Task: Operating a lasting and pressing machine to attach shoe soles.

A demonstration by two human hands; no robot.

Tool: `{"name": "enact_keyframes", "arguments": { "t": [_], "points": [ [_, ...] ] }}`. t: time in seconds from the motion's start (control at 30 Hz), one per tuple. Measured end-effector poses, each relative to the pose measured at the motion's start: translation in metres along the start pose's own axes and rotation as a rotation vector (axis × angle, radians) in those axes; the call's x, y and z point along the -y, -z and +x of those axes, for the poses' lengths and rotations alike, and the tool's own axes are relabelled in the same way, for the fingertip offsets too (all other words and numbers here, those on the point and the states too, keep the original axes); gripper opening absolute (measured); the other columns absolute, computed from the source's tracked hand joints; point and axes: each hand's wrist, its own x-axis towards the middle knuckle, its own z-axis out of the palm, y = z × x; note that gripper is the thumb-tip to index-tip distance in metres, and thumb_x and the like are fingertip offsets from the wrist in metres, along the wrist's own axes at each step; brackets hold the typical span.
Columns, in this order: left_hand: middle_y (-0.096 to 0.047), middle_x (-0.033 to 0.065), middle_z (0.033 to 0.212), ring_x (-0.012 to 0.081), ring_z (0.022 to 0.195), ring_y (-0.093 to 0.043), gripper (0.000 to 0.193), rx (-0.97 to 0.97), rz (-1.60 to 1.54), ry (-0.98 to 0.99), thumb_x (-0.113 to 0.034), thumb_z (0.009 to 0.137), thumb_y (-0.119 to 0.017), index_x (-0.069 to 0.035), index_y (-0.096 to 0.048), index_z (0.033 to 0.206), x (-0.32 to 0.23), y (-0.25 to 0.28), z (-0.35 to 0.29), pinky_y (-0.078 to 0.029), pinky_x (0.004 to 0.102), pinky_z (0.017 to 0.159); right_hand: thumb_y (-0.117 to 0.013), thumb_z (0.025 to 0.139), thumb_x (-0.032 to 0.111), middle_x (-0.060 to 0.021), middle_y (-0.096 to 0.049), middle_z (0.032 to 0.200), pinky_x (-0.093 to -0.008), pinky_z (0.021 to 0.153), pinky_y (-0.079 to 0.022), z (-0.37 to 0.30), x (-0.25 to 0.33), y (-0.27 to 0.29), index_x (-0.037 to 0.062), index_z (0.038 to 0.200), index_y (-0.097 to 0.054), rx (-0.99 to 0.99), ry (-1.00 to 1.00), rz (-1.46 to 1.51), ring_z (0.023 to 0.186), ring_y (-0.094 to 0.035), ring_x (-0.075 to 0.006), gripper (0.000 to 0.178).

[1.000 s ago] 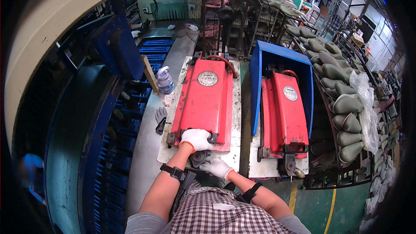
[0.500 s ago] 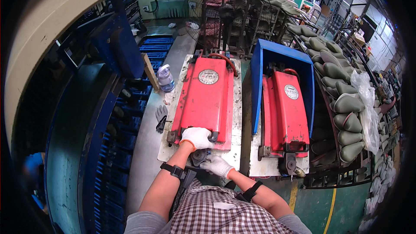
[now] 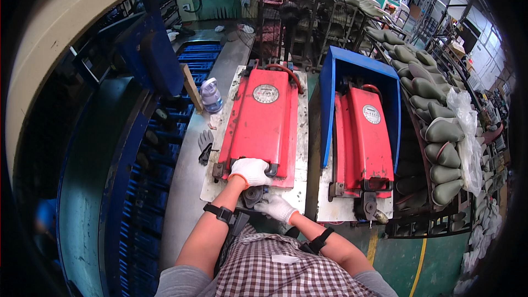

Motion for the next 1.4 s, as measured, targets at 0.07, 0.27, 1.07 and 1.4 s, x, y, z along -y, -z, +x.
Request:
{"name": "enact_keyframes", "arguments": {
  "t": [0.07,0.27,1.07,1.4],
  "points": [
    [-0.078,0.016,0.104,0.0349,0.099,-0.075,0.056,-0.003,-0.015,-0.002,-0.058,0.073,-0.073,-0.015,-0.079,0.109,0.0,0.0,0.0,-0.057,0.0458,0.091,-0.072,0.096,0.038,-0.0049,-0.069,0.081,-0.0308,0.064,-0.054,0.0,-0.002,0.0,0.0032,0.119,-0.07,0.002,0.009,0.003,0.067,-0.064,-0.0148,0.042],
    [-0.078,0.0163,0.104,0.0359,0.099,-0.075,0.055,-0.017,-0.001,-0.016,-0.057,0.074,-0.073,-0.014,-0.079,0.108,-0.001,0.0,0.001,-0.057,0.0468,0.091,-0.071,0.098,0.045,-0.0057,-0.069,0.085,-0.0318,0.06,-0.054,-0.008,-0.008,0.01,0.0057,0.121,-0.064,0.098,-0.173,0.149,0.063,-0.064,-0.0152,0.046],
    [-0.076,0.0183,0.104,0.0374,0.099,-0.074,0.047,-0.162,0.012,-0.217,-0.054,0.085,-0.068,-0.011,-0.075,0.104,0.005,0.018,-0.015,-0.057,0.0491,0.088,-0.052,0.105,0.058,-0.0095,-0.075,0.085,-0.0277,0.05,-0.052,0.004,0.028,-0.05,0.0106,0.124,-0.063,0.532,-0.239,-0.038,0.06,-0.067,-0.0167,0.052],
    [-0.071,0.0128,0.106,0.0342,0.105,-0.067,0.056,-1.037,0.07,-0.672,-0.032,0.077,-0.083,-0.011,-0.068,0.127,-0.001,0.149,-0.049,-0.049,0.0461,0.098,-0.067,0.098,0.032,-0.0279,-0.07,0.106,-0.051,0.095,-0.053,0.064,0.087,0.013,-0.0001,0.124,-0.063,-0.766,0.316,-0.308,0.101,-0.067,-0.0479,0.042]
  ]
}}
